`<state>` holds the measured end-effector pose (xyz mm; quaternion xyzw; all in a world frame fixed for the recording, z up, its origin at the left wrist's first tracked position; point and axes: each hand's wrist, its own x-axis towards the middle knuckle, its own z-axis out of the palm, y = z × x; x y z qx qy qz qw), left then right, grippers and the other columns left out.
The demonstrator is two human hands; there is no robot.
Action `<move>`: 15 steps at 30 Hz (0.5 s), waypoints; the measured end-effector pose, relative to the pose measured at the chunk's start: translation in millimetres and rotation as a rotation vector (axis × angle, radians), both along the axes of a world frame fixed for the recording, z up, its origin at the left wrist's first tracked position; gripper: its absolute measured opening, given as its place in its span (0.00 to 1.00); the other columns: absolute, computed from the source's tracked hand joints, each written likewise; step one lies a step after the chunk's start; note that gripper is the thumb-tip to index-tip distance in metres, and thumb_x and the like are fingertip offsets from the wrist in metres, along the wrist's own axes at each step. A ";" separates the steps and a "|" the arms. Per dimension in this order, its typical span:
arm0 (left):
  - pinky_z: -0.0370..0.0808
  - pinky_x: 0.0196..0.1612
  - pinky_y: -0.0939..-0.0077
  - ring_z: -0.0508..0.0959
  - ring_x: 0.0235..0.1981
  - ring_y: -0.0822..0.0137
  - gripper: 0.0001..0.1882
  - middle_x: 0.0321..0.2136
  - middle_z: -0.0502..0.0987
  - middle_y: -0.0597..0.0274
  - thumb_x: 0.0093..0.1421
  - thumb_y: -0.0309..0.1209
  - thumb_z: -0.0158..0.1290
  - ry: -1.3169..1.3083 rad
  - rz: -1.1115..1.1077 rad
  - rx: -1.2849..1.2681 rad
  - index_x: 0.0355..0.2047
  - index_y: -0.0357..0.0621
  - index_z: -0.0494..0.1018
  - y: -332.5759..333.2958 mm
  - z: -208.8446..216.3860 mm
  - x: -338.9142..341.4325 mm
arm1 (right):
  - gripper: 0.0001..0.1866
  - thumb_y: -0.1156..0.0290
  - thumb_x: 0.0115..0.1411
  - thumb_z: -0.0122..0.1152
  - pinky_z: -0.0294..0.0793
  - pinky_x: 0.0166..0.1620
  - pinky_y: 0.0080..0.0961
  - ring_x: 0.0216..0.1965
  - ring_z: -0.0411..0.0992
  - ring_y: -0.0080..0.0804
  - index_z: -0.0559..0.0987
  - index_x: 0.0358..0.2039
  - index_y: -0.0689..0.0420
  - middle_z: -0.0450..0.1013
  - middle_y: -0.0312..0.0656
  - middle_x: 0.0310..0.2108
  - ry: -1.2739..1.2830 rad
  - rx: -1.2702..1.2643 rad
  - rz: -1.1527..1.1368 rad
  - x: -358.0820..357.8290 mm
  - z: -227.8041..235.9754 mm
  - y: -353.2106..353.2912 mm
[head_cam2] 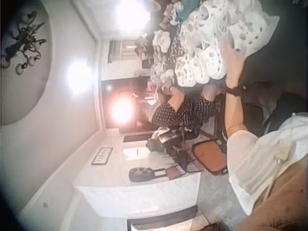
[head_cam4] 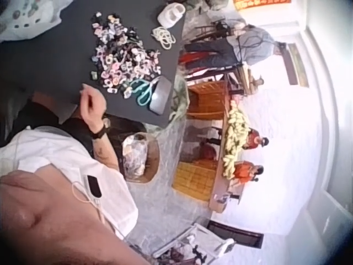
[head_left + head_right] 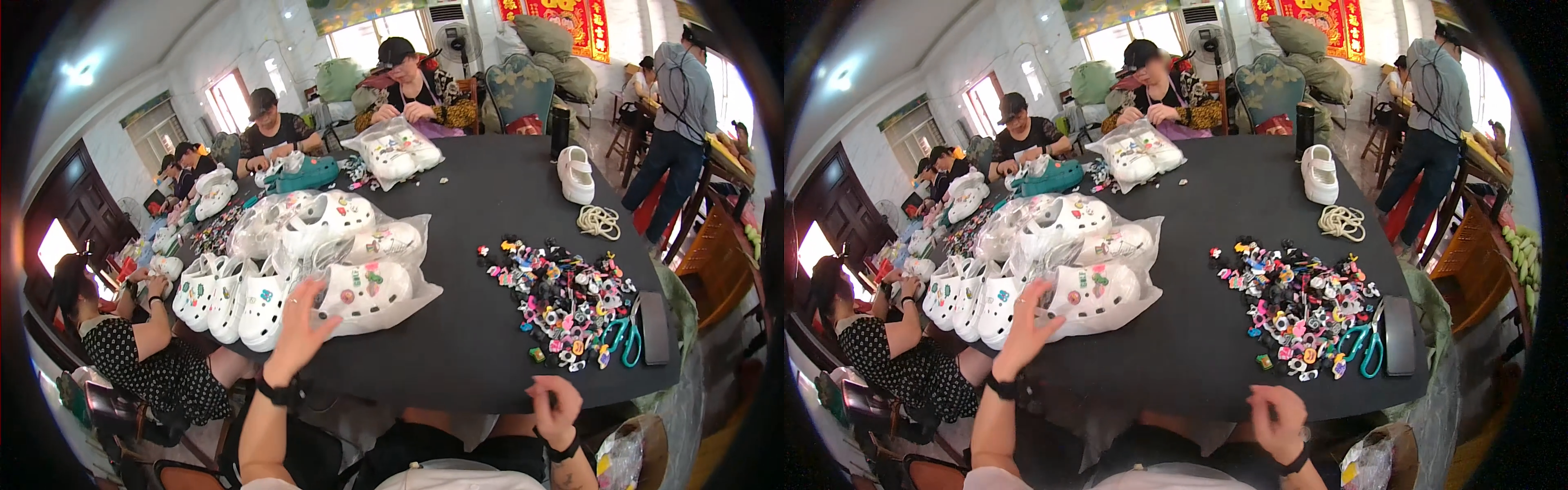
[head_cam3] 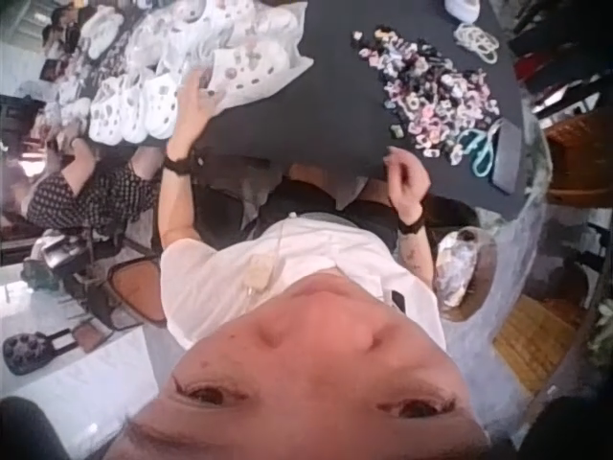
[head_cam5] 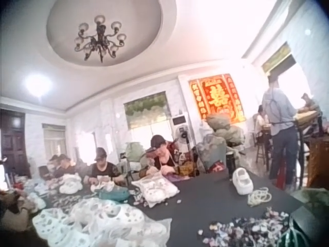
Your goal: Manually attaching decorative charms to white clog-style shoes.
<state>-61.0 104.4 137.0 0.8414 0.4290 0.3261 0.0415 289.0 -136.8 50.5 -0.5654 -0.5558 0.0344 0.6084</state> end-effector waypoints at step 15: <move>0.72 0.34 0.56 0.77 0.32 0.47 0.14 0.30 0.77 0.49 0.62 0.41 0.53 0.283 -0.103 -0.158 0.35 0.43 0.76 43.1 19.5 32.3 | 0.11 0.78 0.53 0.63 0.70 0.25 0.27 0.21 0.72 0.34 0.80 0.39 0.57 0.73 0.41 0.22 -0.125 -0.120 0.033 -0.5 -1.2 27.7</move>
